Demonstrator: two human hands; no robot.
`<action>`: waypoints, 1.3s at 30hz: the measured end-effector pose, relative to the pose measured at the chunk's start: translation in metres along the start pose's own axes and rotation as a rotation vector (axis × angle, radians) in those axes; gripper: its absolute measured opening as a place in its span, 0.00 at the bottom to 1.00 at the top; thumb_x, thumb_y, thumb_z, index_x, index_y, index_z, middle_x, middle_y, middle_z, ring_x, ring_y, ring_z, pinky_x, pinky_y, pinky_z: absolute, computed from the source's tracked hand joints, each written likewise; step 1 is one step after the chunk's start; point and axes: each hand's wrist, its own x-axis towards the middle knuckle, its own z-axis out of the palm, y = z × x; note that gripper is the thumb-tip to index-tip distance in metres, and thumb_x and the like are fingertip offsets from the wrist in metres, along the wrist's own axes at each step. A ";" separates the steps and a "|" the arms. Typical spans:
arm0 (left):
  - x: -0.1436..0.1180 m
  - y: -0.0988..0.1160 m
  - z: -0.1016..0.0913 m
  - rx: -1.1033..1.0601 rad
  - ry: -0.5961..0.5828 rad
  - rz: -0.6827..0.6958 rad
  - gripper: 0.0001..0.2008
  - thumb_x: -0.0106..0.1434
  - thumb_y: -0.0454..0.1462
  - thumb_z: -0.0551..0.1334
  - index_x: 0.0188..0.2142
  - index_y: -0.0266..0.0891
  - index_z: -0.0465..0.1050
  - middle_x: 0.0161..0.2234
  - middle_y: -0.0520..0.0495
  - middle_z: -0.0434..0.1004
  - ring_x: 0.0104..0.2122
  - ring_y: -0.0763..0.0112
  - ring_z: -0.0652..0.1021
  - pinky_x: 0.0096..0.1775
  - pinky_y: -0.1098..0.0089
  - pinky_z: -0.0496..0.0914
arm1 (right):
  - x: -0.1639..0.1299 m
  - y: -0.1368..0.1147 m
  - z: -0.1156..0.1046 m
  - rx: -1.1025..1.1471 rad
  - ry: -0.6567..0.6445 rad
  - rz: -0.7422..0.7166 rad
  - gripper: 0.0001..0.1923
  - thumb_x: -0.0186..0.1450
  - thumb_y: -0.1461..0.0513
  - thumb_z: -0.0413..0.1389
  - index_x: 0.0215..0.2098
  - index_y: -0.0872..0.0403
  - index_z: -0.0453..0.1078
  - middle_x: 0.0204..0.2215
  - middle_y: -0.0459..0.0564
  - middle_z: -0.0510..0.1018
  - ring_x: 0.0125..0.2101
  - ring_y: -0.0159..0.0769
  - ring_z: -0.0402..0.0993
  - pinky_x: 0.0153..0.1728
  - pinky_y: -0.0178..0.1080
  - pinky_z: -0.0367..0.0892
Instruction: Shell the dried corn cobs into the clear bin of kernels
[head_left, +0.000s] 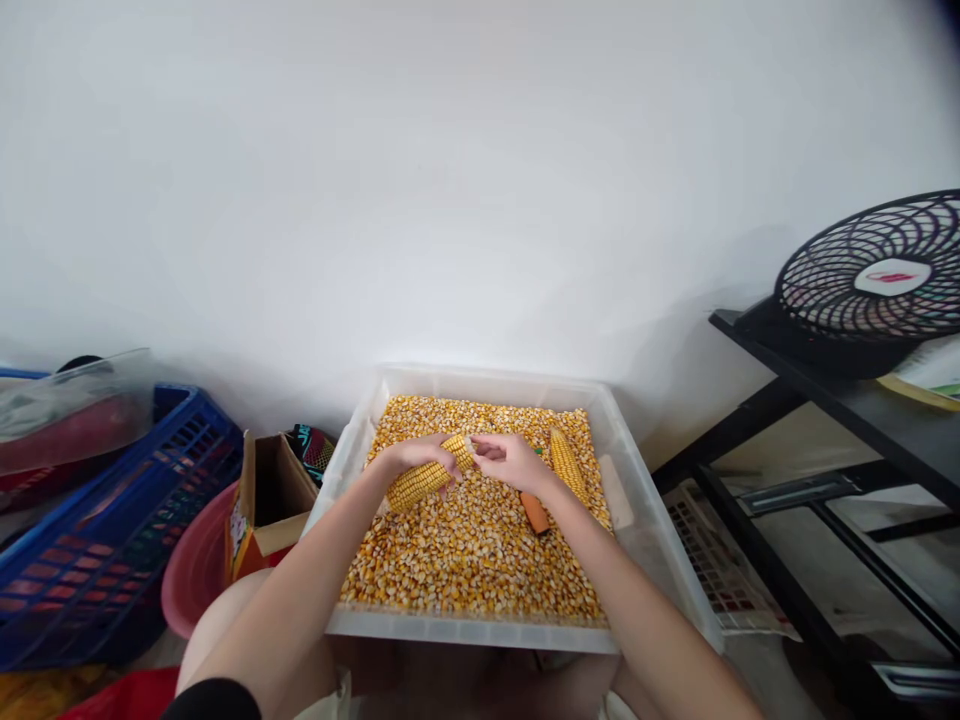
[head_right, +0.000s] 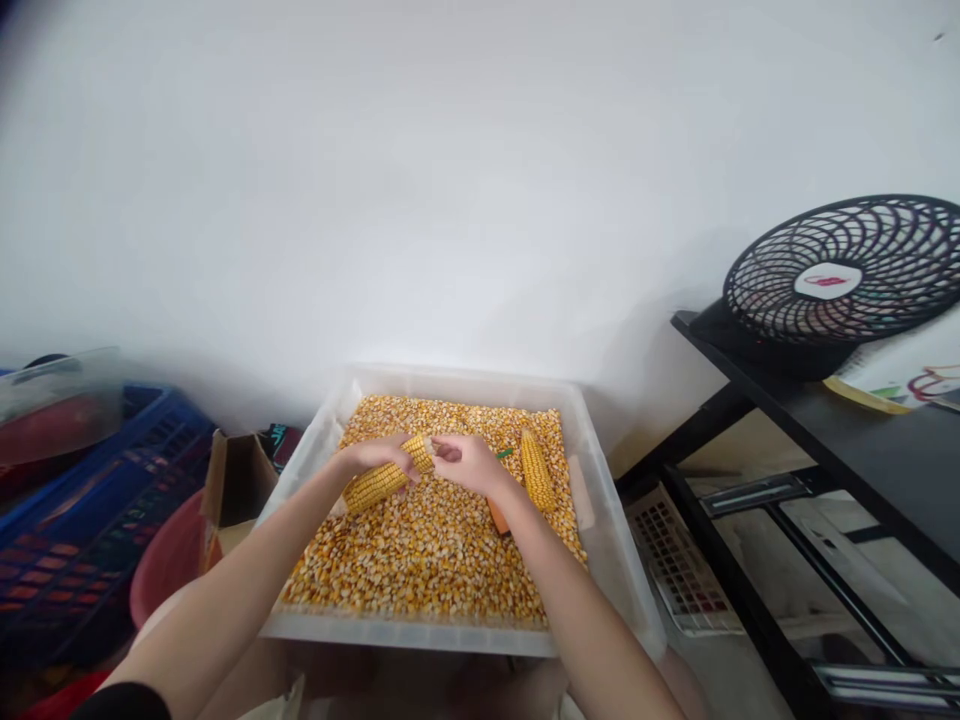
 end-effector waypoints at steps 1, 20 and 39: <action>0.000 -0.001 0.000 -0.003 -0.004 0.002 0.13 0.44 0.33 0.61 0.33 0.34 0.68 0.23 0.48 0.74 0.21 0.70 0.74 0.24 0.70 0.70 | 0.000 -0.001 0.000 -0.001 -0.010 -0.002 0.21 0.53 0.62 0.55 0.46 0.57 0.69 0.36 0.51 0.77 0.35 0.36 0.74 0.38 0.38 0.69; -0.003 -0.002 -0.001 -0.124 -0.031 -0.030 0.15 0.42 0.35 0.58 0.33 0.34 0.68 0.22 0.46 0.75 0.20 0.67 0.74 0.24 0.67 0.68 | -0.002 -0.008 0.000 0.044 0.005 -0.011 0.23 0.55 0.60 0.54 0.48 0.56 0.67 0.37 0.52 0.76 0.35 0.35 0.73 0.39 0.38 0.68; 0.001 -0.009 -0.004 -0.113 -0.048 -0.061 0.09 0.45 0.36 0.56 0.26 0.34 0.68 0.20 0.45 0.73 0.19 0.67 0.73 0.24 0.68 0.68 | -0.010 -0.020 0.019 -0.488 0.181 -0.151 0.04 0.52 0.65 0.51 0.25 0.55 0.68 0.20 0.44 0.71 0.20 0.27 0.63 0.24 0.29 0.58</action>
